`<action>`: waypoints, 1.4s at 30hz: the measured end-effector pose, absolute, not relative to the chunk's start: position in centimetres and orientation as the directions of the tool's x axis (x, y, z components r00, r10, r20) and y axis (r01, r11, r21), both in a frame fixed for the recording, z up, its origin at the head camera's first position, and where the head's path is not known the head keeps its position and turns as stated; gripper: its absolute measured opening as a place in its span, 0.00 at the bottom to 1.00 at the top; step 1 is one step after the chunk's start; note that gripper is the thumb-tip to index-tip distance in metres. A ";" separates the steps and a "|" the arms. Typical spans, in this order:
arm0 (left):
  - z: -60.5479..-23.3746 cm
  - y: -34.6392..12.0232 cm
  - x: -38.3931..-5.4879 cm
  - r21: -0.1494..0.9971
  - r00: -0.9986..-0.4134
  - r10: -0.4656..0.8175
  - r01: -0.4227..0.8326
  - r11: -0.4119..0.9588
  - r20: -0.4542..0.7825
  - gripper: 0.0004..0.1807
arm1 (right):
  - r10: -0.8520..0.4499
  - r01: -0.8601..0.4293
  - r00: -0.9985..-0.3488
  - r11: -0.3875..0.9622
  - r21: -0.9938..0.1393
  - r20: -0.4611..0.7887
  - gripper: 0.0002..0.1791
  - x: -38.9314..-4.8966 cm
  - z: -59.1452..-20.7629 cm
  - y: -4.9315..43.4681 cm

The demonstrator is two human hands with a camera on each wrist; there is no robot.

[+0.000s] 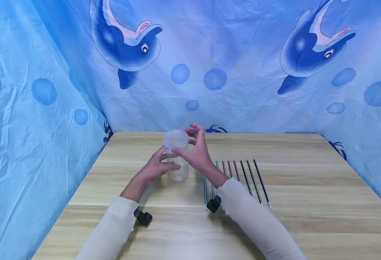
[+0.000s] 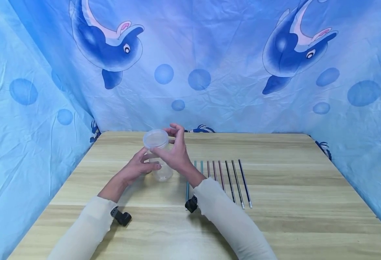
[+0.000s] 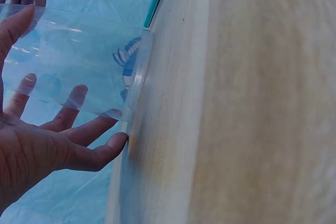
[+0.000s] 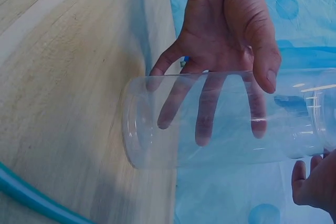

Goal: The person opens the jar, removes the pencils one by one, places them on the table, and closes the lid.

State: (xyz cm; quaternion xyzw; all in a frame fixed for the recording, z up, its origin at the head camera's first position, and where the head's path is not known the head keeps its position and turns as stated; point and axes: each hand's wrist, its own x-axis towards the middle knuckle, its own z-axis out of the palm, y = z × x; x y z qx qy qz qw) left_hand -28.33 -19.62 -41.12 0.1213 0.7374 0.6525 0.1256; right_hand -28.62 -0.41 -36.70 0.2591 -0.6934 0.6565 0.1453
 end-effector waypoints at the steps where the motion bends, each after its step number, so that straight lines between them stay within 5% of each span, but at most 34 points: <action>1: -41.1 -19.6 -28.3 0.992 -0.939 0.342 0.020 0.123 -0.024 0.48 | -0.157 -0.558 -0.822 0.029 -0.830 0.547 0.48 -28.6 -36.7 -0.5; 19: -41.2 -19.5 -28.3 0.989 -0.939 0.342 0.060 0.136 0.010 0.45 | 0.032 -0.585 -0.785 0.291 -0.757 0.619 0.59 -27.6 -37.3 -2.0; 30: -41.1 -19.5 -28.2 0.993 -0.938 0.347 0.026 0.119 -0.017 0.49 | -0.235 -0.468 -0.842 -0.129 -0.874 0.486 0.52 -28.3 -37.4 -1.3; 42: -41.1 -19.5 -28.2 0.994 -0.937 0.350 0.029 0.108 -0.010 0.49 | -0.233 -0.455 -0.843 -0.171 -0.874 0.485 0.51 -28.0 -37.3 -1.5</action>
